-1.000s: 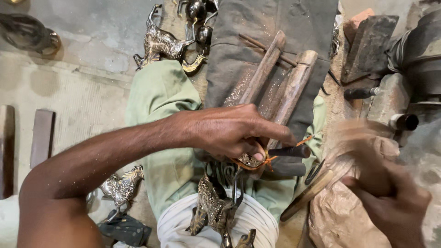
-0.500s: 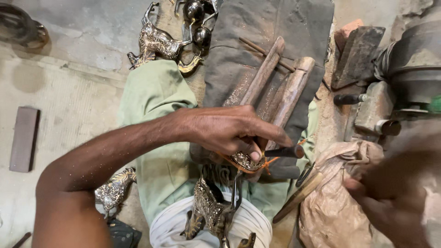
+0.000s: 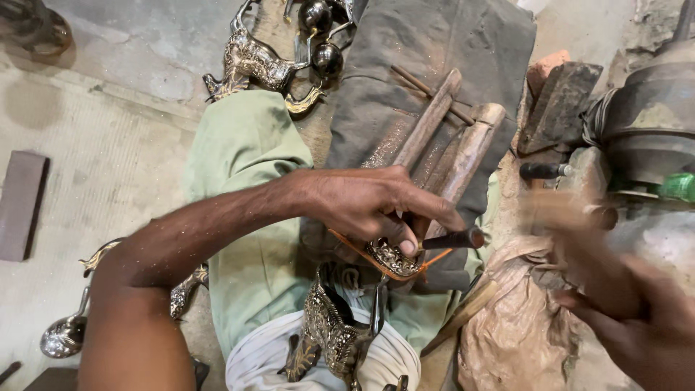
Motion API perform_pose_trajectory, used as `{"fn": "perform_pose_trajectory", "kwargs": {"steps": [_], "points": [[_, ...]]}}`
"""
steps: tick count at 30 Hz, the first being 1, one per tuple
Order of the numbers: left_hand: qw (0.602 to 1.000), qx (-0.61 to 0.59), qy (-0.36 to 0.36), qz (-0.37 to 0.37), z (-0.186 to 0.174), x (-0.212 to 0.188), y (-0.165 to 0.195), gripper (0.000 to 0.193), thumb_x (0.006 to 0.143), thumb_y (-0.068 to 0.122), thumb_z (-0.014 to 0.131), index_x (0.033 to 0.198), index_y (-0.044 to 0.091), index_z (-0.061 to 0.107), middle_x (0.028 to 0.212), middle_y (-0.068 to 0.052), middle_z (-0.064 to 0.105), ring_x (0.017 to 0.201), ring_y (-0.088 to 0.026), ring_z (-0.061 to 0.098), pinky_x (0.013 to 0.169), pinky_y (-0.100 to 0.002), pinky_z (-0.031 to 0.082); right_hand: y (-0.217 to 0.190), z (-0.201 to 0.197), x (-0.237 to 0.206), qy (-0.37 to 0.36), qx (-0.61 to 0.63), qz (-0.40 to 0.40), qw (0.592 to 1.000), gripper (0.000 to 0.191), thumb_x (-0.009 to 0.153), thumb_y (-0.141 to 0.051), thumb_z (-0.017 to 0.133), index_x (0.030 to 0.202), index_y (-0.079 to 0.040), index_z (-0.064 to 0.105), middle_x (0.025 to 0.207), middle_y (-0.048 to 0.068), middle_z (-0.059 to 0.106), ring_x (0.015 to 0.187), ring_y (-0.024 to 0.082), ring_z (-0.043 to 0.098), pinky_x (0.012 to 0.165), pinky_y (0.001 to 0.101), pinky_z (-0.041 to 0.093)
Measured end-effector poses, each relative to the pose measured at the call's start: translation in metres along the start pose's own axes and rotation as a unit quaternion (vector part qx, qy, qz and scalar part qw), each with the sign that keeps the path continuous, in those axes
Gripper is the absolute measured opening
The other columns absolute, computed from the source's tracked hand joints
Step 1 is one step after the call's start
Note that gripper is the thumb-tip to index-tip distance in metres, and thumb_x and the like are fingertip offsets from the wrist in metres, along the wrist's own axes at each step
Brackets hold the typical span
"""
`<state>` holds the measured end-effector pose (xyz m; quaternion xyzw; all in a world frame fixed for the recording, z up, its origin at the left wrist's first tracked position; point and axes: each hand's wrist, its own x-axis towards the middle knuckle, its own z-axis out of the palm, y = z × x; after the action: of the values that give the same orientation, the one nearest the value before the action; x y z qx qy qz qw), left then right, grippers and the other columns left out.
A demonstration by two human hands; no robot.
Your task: The person sits on the floor holding a small silver metal figurine against a padded lap board and uses a punch and wooden mallet to repeatedly strike and shape the figurine's surface, repositioning the piece and punch between strikes to work different areas of the ornament.
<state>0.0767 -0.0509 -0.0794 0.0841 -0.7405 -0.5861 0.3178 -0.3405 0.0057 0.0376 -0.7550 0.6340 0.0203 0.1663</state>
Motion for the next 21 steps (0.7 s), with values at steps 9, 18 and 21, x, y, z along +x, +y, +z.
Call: {"fn": "perform_pose_trajectory", "kwargs": {"steps": [9,18,21], "points": [[1.0,-0.021,0.001,-0.005,-0.001,-0.003,-0.009,0.058,0.091,0.022,0.073,0.145,0.007,0.057,0.088,-0.006,0.077,0.076,-0.017,0.072,0.07,-0.042,0.057,-0.048,-0.016,0.026,-0.027,-0.063,-0.001,0.998,0.043,0.072,-0.021,0.09,0.109,-0.005,0.075,0.084,0.011,0.071,0.073,0.021,0.071,0.062,0.0355,0.06],[0.998,-0.052,0.011,0.032,-0.005,-0.008,-0.014,0.056,0.094,0.02,0.075,0.145,0.005,0.058,0.093,-0.008,0.078,0.083,-0.019,0.075,0.078,-0.04,0.059,-0.027,-0.021,0.029,-0.021,-0.012,-0.1,0.995,0.047,0.074,-0.026,0.082,0.113,-0.003,0.071,0.087,0.008,0.073,0.075,0.014,0.071,0.065,0.0323,0.06],[0.998,-0.046,0.014,0.045,-0.006,-0.009,-0.016,0.057,0.094,0.019,0.075,0.146,0.004,0.057,0.095,-0.009,0.079,0.085,-0.019,0.076,0.079,-0.04,0.06,-0.012,-0.023,0.033,-0.055,0.014,-0.097,0.994,0.043,0.078,-0.024,0.079,0.116,-0.004,0.07,0.089,0.008,0.072,0.077,0.015,0.072,0.069,0.0323,0.059]]}}
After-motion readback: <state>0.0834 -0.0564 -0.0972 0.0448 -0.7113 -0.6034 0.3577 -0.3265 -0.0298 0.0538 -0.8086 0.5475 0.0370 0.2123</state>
